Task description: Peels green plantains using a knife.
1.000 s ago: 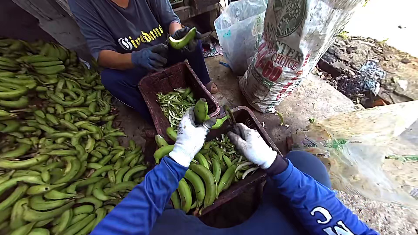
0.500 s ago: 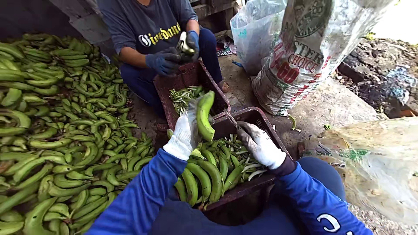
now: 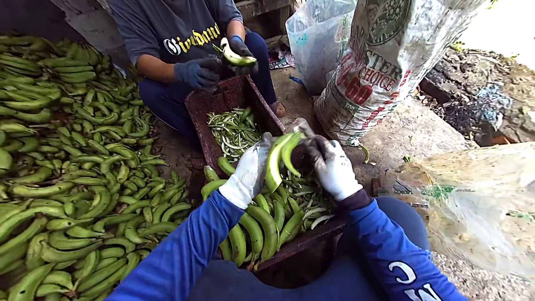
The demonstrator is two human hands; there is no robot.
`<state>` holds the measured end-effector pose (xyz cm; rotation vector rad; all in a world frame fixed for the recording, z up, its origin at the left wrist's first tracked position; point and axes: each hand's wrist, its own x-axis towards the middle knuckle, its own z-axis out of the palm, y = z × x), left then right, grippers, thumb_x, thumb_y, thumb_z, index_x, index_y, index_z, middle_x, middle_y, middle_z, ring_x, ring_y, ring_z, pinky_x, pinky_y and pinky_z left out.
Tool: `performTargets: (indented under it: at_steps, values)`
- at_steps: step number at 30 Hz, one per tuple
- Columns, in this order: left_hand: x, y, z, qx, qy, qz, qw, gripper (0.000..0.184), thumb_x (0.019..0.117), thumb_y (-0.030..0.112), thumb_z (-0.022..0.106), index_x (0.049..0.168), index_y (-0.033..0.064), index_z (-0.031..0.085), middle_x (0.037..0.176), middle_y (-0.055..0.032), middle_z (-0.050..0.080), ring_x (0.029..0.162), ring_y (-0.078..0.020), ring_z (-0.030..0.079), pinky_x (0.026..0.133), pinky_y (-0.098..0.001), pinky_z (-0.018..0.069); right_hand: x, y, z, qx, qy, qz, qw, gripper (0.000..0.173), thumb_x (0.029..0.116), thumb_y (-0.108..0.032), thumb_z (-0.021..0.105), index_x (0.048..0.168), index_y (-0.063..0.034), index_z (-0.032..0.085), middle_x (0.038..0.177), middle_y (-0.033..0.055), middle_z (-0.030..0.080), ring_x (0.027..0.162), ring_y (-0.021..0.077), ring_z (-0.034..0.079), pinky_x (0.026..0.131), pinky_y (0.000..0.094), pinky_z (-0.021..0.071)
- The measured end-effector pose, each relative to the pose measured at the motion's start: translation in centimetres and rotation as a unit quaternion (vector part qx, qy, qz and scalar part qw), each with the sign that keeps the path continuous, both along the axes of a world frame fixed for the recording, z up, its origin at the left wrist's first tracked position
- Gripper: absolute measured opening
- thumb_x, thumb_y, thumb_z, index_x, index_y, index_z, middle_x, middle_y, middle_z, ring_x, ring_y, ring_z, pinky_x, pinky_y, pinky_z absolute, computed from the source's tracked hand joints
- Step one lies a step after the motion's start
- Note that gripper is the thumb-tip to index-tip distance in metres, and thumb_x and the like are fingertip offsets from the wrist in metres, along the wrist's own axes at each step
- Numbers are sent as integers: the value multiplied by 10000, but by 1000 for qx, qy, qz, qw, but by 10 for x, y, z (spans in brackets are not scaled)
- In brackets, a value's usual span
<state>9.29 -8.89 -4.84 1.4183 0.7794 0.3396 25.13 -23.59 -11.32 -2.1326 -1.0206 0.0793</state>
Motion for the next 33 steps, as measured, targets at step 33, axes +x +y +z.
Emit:
performTargets:
  at_steps: [33]
  values:
    - [-13, 2, 9, -33, -54, -60, 996, 376, 1080, 312, 458, 1435, 210, 527, 1016, -30, 691, 791, -106, 673, 669, -276, 596, -38, -2, 6, 109, 63, 137, 982, 413, 946, -453, 699, 1249, -172, 713, 1111, 45, 678, 957, 168, 668, 807, 443, 592]
